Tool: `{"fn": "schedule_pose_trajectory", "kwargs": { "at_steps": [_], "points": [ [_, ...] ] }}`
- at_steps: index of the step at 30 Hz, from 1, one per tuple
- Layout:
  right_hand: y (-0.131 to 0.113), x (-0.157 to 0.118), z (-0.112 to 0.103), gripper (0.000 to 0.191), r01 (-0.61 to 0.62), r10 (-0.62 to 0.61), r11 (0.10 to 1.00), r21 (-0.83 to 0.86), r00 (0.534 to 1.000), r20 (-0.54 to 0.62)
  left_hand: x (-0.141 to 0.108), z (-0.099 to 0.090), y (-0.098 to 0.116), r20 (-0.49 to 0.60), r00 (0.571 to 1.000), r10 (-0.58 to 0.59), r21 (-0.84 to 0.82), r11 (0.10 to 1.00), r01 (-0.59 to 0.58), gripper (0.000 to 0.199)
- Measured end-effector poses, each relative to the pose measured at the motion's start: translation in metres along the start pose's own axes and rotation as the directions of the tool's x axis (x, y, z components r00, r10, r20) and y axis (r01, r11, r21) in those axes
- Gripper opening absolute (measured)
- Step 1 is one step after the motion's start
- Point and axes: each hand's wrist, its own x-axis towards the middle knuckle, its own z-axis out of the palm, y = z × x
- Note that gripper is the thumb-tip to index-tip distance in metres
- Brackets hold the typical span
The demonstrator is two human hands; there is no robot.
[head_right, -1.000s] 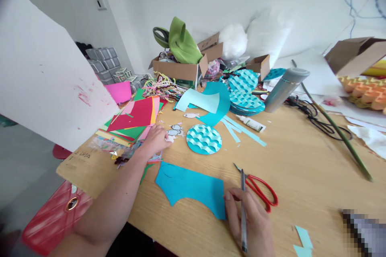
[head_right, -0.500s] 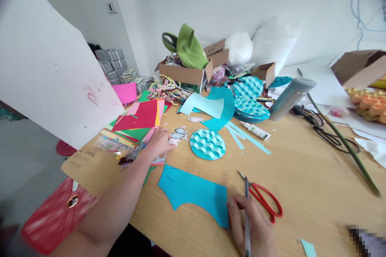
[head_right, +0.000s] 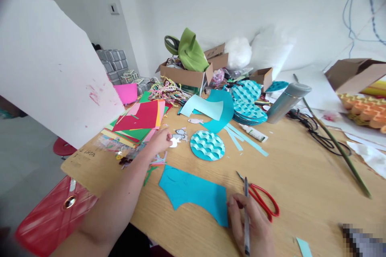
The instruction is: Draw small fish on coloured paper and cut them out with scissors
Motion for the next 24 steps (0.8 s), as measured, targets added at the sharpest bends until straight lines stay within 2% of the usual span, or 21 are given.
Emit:
{"fn": "schedule_pose_trajectory", "kwargs": {
  "at_steps": [3,5,9,13,16,19,22,24],
  "points": [
    [0.008,-0.001,0.001,0.023,0.11,-0.106,0.983,-0.145,0.994,0.035,0.005,-0.003,-0.007,0.011,1.0,-0.009,-0.105,0.994,0.01,0.015],
    [0.01,-0.001,0.002,0.021,0.14,-0.138,0.973,-0.185,0.99,0.023,0.008,-0.005,-0.011,0.005,1.0,-0.01,-0.177,0.984,0.01,0.015],
    [0.009,-0.002,0.001,0.016,0.154,-0.156,0.97,-0.189,0.988,0.006,0.014,-0.008,-0.015,-0.064,0.998,-0.01,-0.318,0.948,-0.011,0.011],
    [0.0,0.005,-0.007,0.016,0.156,-0.165,0.972,-0.173,0.986,-0.034,0.012,-0.011,-0.003,-0.076,0.996,0.048,-0.455,0.887,-0.078,0.008],
    [-0.014,0.021,-0.016,0.016,0.147,-0.153,0.976,-0.161,0.988,-0.03,0.001,-0.013,0.019,0.012,0.986,0.166,-0.559,0.819,-0.131,0.009],
    [-0.031,0.045,-0.018,0.019,0.178,-0.178,0.978,-0.106,0.984,0.015,-0.018,-0.012,0.046,0.135,0.94,0.313,-0.639,0.753,-0.159,0.01],
    [-0.044,0.067,-0.011,0.023,0.252,-0.247,0.968,-0.01,0.955,0.164,-0.038,-0.006,0.066,0.245,0.87,0.427,-0.686,0.711,-0.156,0.009],
    [-0.048,0.074,-0.004,0.022,0.237,-0.247,0.969,0.067,0.926,0.286,-0.048,0.0,0.072,0.281,0.845,0.456,-0.701,0.699,-0.144,0.009]
  ]
}}
